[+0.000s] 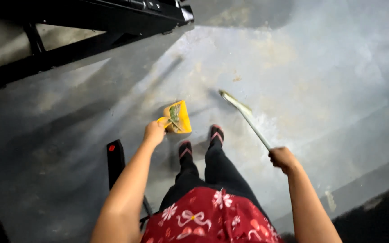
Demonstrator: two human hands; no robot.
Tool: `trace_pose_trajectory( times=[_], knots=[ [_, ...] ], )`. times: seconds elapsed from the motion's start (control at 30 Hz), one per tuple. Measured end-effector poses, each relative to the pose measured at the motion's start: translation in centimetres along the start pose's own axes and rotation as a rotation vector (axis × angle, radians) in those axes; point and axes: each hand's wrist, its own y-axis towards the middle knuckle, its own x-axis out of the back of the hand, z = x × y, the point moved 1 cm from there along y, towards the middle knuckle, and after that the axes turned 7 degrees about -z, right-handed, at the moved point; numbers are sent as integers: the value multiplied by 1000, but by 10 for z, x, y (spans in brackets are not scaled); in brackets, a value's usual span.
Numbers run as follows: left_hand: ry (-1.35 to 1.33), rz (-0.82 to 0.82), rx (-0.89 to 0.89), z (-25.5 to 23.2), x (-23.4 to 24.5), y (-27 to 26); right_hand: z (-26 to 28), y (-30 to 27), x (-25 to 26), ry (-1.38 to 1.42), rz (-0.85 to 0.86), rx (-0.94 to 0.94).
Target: Sweeping the gym floor using a squeegee and a dustpan.
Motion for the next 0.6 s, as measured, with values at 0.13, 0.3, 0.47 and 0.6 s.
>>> trace_pose_trajectory(
  times=[0.13,0.3,0.47,0.6],
  knots=[
    [-68,44,50,-8,11,-15,-24,31,50,115,-87,-103],
    [-323,56,254,-39,15,-17,-72,89,143,-695,-477,262],
    [-300,36,239,-84,-10,-16,-71,178,199,-820,-253,76],
    [-334,22,236,-100,-52,-7,-55,295,197,-1126,-3,236]
  ],
)
